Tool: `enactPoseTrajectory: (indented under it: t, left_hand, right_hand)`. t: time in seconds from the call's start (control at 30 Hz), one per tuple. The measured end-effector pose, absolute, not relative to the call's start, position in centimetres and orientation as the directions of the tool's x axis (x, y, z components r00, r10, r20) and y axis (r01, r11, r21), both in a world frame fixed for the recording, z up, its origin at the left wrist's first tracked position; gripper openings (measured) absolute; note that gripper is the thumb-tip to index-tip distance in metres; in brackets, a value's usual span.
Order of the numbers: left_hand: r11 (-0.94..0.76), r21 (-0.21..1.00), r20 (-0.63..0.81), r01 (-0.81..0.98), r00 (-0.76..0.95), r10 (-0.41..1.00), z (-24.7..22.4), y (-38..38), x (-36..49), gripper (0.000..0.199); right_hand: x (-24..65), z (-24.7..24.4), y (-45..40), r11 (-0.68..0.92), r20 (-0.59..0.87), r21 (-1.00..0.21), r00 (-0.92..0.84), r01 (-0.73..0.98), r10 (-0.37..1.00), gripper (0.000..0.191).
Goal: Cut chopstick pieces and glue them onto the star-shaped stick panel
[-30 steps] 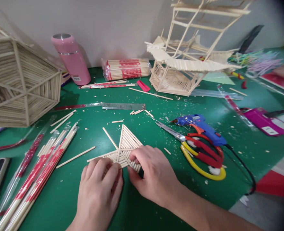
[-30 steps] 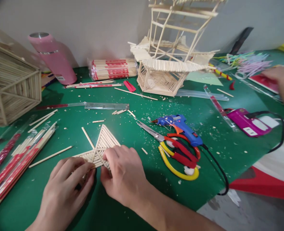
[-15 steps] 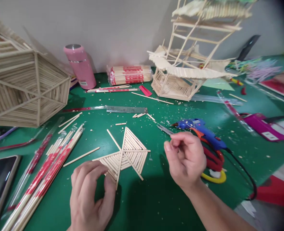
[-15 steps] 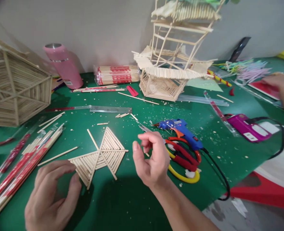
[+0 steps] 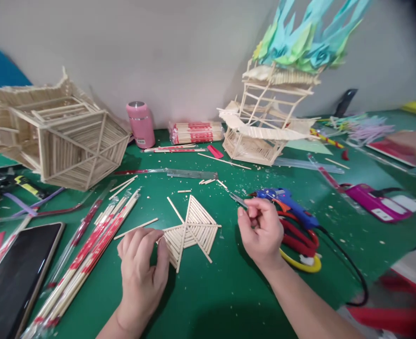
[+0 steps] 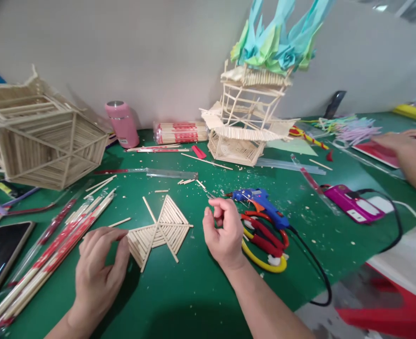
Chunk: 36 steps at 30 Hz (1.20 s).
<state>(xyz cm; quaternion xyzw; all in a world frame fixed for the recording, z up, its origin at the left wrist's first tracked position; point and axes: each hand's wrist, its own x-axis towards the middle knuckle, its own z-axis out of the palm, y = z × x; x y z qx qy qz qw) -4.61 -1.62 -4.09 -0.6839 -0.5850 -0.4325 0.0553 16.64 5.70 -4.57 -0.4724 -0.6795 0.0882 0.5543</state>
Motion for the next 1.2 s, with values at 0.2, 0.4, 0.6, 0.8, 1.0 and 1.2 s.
enactPoseTrajectory:
  t: [0.2,0.4,0.6,0.8,1.0,1.2]
  left_hand:
    - [-0.257,0.404,0.665,0.878,-0.089,0.741,-4.5,-1.5,-5.1,0.01]
    - [-0.262,0.368,0.631,0.892,-0.032,0.775,-4.7,-1.7,-5.7,0.006]
    - [-0.242,0.389,0.606,0.889,-0.049,0.794,-4.6,-2.2,-5.6,0.007]
    - [-0.135,0.43,0.623,0.893,-0.185,0.76,-4.6,-2.4,-5.1,0.012]
    - [-0.119,0.458,0.629,0.881,-0.226,0.744,-4.3,-2.3,-4.9,0.018]
    - [-0.059,0.478,0.614,0.876,-0.286,0.736,-4.5,-2.1,-5.6,0.014]
  right_hand:
    - [16.7,-4.1,5.4,0.565,0.676,-0.665,0.072,0.489,0.733,0.028]
    - [16.1,-3.5,4.6,0.578,0.66,-0.708,0.091,0.406,0.746,0.032]
    - [15.8,-3.3,3.4,0.57,0.609,-0.767,0.052,0.293,0.792,0.034]
    - [15.7,-3.2,3.1,0.561,0.581,-0.79,0.009,0.248,0.814,0.033]
    - [15.6,-3.9,3.8,0.565,0.586,-0.767,-0.025,0.304,0.81,0.033]
    - [15.6,-3.7,3.3,0.555,0.565,-0.777,-0.061,0.297,0.823,0.033]
